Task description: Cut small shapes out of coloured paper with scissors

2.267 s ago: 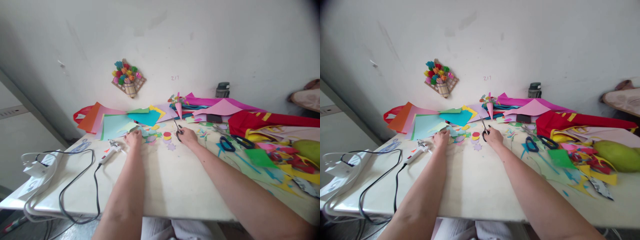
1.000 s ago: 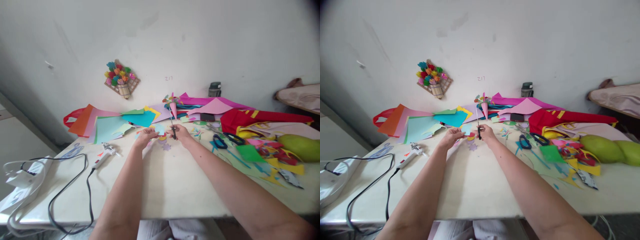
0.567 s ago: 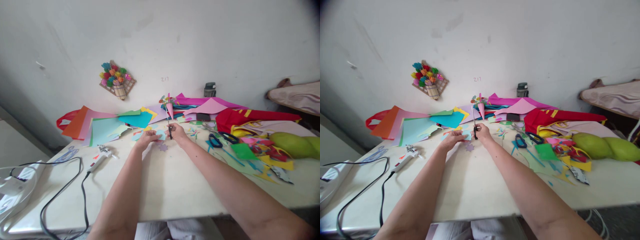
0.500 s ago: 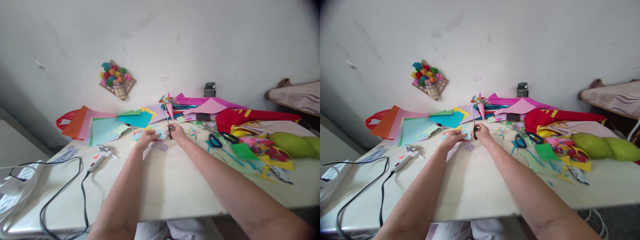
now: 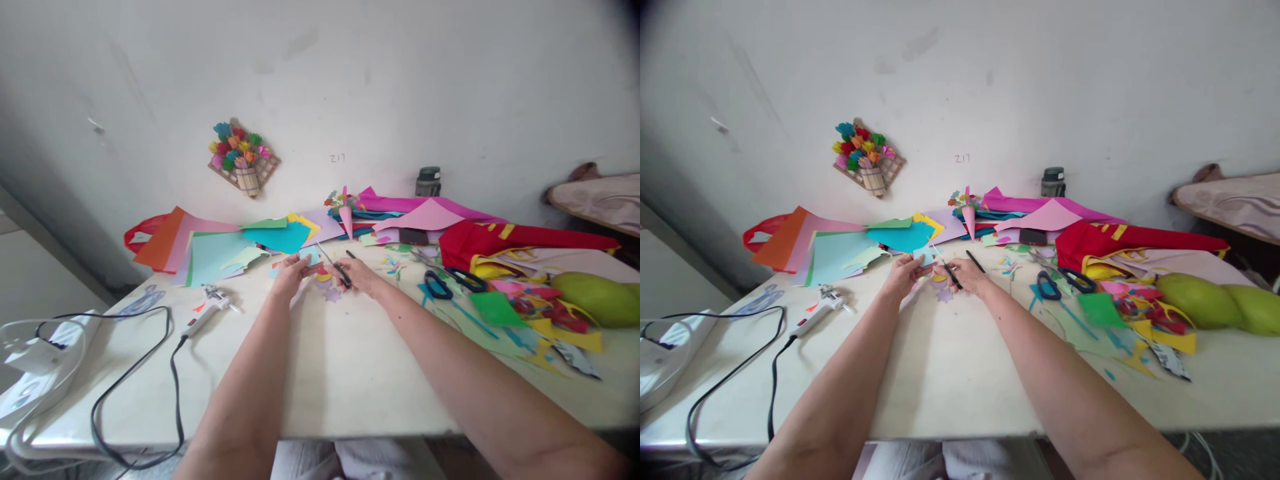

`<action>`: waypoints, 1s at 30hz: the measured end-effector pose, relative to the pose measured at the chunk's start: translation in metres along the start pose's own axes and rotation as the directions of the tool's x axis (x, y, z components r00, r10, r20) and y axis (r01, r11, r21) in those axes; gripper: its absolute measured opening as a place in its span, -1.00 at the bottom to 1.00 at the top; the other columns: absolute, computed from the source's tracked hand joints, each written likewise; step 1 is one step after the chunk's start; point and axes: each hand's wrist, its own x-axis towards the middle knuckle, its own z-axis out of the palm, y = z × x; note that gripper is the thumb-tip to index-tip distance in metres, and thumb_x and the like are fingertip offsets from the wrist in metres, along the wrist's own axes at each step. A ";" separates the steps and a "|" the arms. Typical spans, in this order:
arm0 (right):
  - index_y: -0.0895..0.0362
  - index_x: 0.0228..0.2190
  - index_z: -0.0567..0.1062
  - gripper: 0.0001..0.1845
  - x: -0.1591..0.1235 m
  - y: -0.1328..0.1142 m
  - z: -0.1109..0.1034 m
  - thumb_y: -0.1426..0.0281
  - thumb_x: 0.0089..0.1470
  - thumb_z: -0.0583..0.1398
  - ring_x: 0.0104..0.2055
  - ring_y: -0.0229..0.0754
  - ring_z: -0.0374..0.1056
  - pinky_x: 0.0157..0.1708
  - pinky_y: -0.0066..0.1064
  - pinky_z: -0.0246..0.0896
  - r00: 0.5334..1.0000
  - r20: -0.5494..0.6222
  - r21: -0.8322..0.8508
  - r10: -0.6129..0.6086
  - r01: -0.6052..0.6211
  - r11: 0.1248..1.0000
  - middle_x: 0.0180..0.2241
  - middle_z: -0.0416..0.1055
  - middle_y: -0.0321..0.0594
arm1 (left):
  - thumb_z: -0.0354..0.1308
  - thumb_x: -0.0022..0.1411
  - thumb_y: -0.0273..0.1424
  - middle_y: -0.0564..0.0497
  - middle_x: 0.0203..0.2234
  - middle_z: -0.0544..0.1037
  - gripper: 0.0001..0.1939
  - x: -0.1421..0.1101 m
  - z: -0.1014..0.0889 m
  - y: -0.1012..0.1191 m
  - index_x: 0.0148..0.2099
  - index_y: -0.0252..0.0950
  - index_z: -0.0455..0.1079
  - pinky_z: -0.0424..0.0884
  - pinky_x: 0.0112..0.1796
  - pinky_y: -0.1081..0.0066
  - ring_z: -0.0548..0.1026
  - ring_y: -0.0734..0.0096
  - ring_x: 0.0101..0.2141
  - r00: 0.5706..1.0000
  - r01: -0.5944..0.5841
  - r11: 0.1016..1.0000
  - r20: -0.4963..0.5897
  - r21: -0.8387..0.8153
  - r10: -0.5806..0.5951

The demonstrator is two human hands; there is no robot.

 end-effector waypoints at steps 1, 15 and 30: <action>0.20 -0.52 0.36 -0.68 0.000 0.000 -0.001 0.18 -0.09 0.25 -0.72 -0.42 0.19 -0.77 -0.61 -0.05 1.000 0.009 -0.004 0.005 -0.005 1.000 -0.67 0.32 -0.35 | 0.31 -0.07 -0.38 -0.15 -0.39 0.57 -0.72 0.000 0.000 0.000 -0.30 -0.43 0.39 0.47 -0.21 0.27 0.56 0.17 -0.32 1.000 -0.006 1.000 0.011 -0.009 0.006; 0.17 -0.49 0.35 -0.65 0.002 0.006 -0.008 0.12 -0.07 0.22 -0.71 -0.42 0.21 -0.79 -0.60 -0.09 0.993 0.117 -0.042 0.018 -0.013 0.999 -0.64 0.33 -0.34 | 0.23 0.02 -0.49 -0.17 -0.38 0.57 -0.85 0.000 -0.004 -0.004 -0.32 -0.45 0.38 0.45 -0.13 0.19 0.56 0.17 -0.29 0.992 0.066 0.996 0.116 -0.064 -0.058; 0.17 -0.48 0.34 -0.63 0.006 0.015 -0.008 0.10 -0.06 0.21 -0.72 -0.44 0.18 -0.81 -0.62 -0.12 0.991 0.133 -0.049 0.025 -0.019 0.999 -0.65 0.31 -0.37 | 0.19 0.04 -0.52 -0.12 -0.43 0.56 -0.89 0.003 -0.006 -0.007 -0.31 -0.44 0.39 0.47 -0.15 0.23 0.56 0.26 -0.34 0.990 0.098 0.994 0.109 -0.055 -0.092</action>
